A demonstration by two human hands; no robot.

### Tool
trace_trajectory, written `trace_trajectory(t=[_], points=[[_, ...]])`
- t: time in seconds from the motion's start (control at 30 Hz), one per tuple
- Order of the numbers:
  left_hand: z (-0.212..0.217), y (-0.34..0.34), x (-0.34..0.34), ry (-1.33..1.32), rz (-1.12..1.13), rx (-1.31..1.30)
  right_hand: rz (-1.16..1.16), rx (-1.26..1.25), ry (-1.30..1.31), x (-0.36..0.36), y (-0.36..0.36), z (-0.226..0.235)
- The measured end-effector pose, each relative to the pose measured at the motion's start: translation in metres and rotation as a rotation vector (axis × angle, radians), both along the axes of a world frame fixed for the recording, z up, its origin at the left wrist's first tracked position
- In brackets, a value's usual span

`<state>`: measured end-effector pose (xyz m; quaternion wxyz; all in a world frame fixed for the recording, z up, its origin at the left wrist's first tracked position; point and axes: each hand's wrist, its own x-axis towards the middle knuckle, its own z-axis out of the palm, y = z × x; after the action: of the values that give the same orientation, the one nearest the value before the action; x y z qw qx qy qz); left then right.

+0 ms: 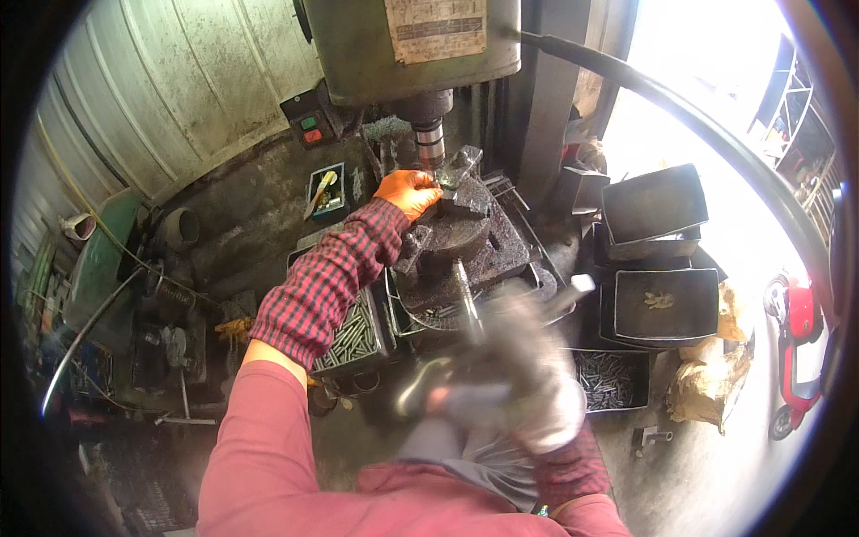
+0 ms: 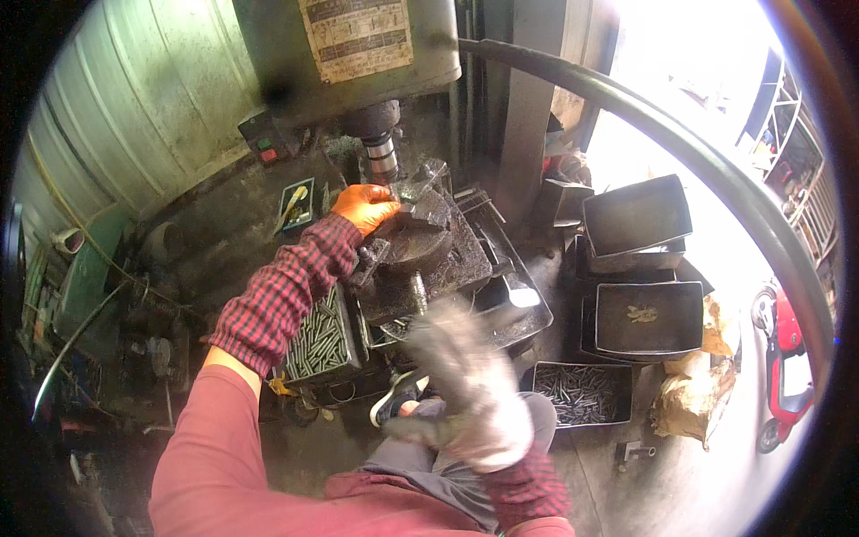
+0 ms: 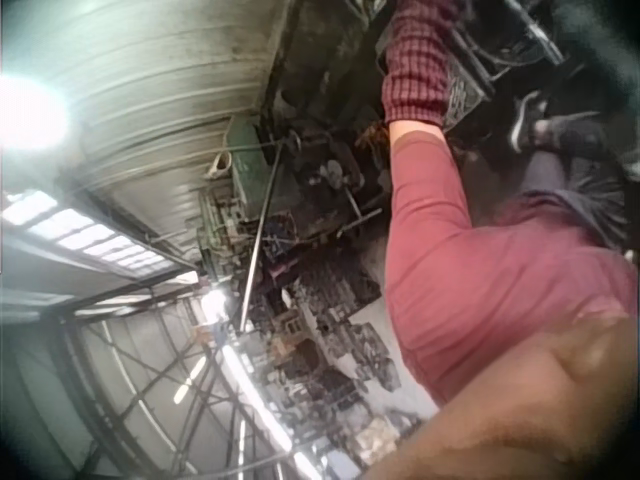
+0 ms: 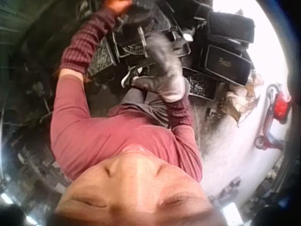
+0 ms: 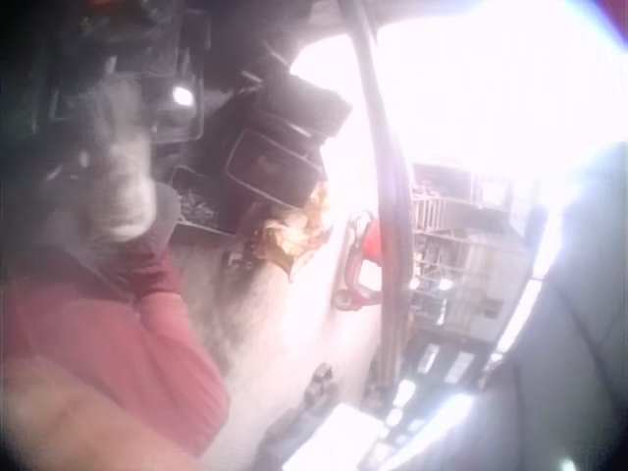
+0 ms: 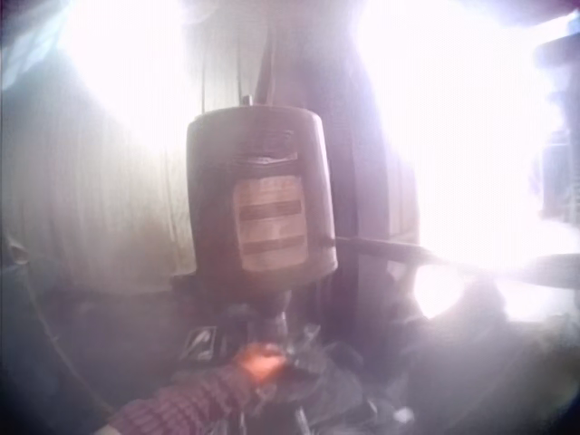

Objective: The person operates a drill press to machine small metal rods. They pick up rods from a tray, place them in the chuck, lower the drill, and then remove the finished pieces into a bin. The cycle repeats continuously.

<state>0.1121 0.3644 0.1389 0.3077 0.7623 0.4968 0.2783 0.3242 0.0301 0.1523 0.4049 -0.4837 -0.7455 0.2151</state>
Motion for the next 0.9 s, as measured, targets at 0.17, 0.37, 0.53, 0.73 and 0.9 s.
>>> trace_trajectory(t=[0.17, 0.37, 0.53, 0.73, 0.9], points=[[0.002, -0.001, 0.000, -0.071, 0.020, -0.049, -0.350, -0.124, -0.738, 0.045, 0.044, -0.064], [0.004, 0.001, 0.001, -0.116, 0.016, -0.054, 0.254, -1.036, 0.528, -0.128, 0.031, -0.087], [0.002, 0.002, 0.000, -0.127, -0.006, -0.075, 0.337, 0.055, 0.404, -0.020, 0.022, 0.064], [-0.001, 0.002, 0.001, -0.181, -0.002, -0.073, -0.346, 0.229, -0.991, 0.031, 0.060, 0.085], [-0.009, -0.008, -0.004, -0.111, -0.007, 0.010, -0.537, 0.647, -0.504, 0.066, 0.081, -0.004]])
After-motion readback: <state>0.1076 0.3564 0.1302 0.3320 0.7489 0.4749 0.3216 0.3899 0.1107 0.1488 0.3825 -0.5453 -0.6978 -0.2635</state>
